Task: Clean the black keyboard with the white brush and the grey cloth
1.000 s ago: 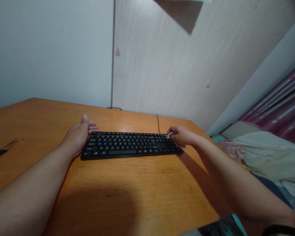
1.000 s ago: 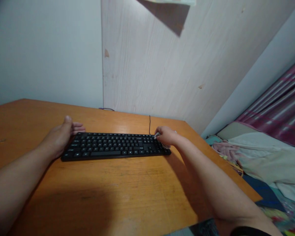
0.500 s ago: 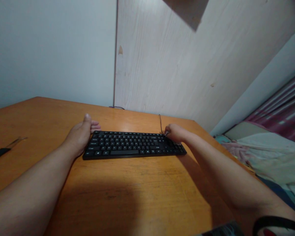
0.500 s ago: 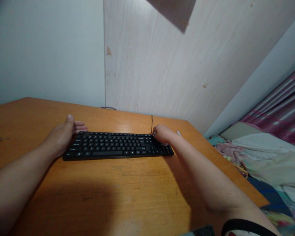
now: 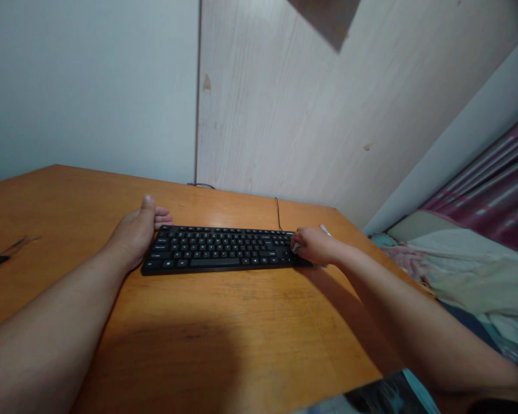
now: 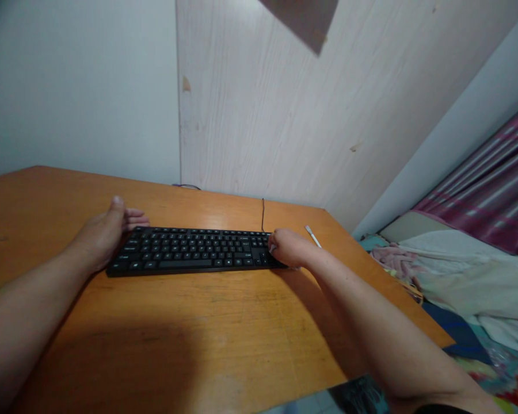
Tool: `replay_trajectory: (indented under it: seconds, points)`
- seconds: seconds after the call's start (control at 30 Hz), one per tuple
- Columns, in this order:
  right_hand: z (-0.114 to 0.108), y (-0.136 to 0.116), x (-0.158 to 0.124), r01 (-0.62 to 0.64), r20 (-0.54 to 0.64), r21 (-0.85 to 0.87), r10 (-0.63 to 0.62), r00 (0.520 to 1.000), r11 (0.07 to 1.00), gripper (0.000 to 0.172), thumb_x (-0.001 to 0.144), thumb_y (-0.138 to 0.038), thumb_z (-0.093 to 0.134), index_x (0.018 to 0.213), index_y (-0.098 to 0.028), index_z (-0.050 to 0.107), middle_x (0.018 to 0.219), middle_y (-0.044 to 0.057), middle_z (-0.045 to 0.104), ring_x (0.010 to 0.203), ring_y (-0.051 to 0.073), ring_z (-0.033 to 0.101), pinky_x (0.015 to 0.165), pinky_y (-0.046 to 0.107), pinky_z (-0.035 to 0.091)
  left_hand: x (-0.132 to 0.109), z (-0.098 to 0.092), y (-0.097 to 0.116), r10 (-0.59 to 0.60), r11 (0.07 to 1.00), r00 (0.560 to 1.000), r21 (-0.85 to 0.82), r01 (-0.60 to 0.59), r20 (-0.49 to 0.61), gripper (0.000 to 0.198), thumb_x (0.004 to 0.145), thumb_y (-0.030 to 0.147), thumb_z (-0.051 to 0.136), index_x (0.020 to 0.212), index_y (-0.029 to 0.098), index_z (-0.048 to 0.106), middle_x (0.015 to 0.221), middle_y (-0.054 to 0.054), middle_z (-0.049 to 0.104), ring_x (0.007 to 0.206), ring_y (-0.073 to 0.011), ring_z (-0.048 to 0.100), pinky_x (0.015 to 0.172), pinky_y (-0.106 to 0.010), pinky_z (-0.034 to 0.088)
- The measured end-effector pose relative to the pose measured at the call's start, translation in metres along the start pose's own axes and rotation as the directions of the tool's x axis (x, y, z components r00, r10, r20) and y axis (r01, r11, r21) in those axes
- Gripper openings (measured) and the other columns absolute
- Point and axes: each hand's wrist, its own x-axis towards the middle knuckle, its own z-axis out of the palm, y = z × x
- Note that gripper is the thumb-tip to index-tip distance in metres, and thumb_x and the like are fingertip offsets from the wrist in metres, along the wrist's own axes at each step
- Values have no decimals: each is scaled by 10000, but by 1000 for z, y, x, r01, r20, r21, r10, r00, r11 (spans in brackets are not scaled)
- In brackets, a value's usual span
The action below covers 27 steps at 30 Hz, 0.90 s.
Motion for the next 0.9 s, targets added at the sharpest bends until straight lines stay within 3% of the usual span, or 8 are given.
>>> replay_trajectory:
  seconds: [0.47, 0.67, 0.77, 0.9]
  points:
    - [13, 1, -32, 38, -35, 52, -37, 999, 998, 215, 778, -112, 575, 889, -162, 753, 972, 119, 725, 866, 214, 639, 737, 274, 443, 0, 1, 1, -16, 1000, 1000, -13, 15, -4, 677, 966, 706, 303, 976, 127, 655, 1184, -234, 717, 1059, -295, 715, 945, -438, 542]
    - [14, 10, -46, 17, 120, 296, -55, 991, 955, 206, 770, -105, 598, 895, -180, 744, 850, 59, 745, 758, 178, 647, 664, 243, 450, 4, -1, -5, 17, 1000, 1000, -4, -17, 0, 694, 962, 716, 310, 996, 115, 656, 1171, -220, 723, 1041, -281, 720, 911, -421, 556]
    - [9, 20, -40, -2, 19, 334, -5, 1000, 943, 204, 789, -105, 588, 925, -167, 729, 863, 56, 740, 773, 173, 652, 689, 242, 454, 4, -1, -4, 5, 1000, 1000, 3, -5, 5, 693, 975, 701, 295, 1002, 110, 656, 1168, -212, 724, 1008, -261, 729, 900, -403, 559]
    - [-1, 27, -18, -98, -133, 200, 127, 983, 975, 223, 822, -123, 569, 972, -152, 733, 916, 80, 739, 799, 181, 657, 691, 252, 454, 1, -1, -1, -4, 1000, 1000, 13, 4, -7, 690, 987, 687, 272, 993, 112, 653, 1169, -211, 724, 1009, -254, 729, 921, -403, 553]
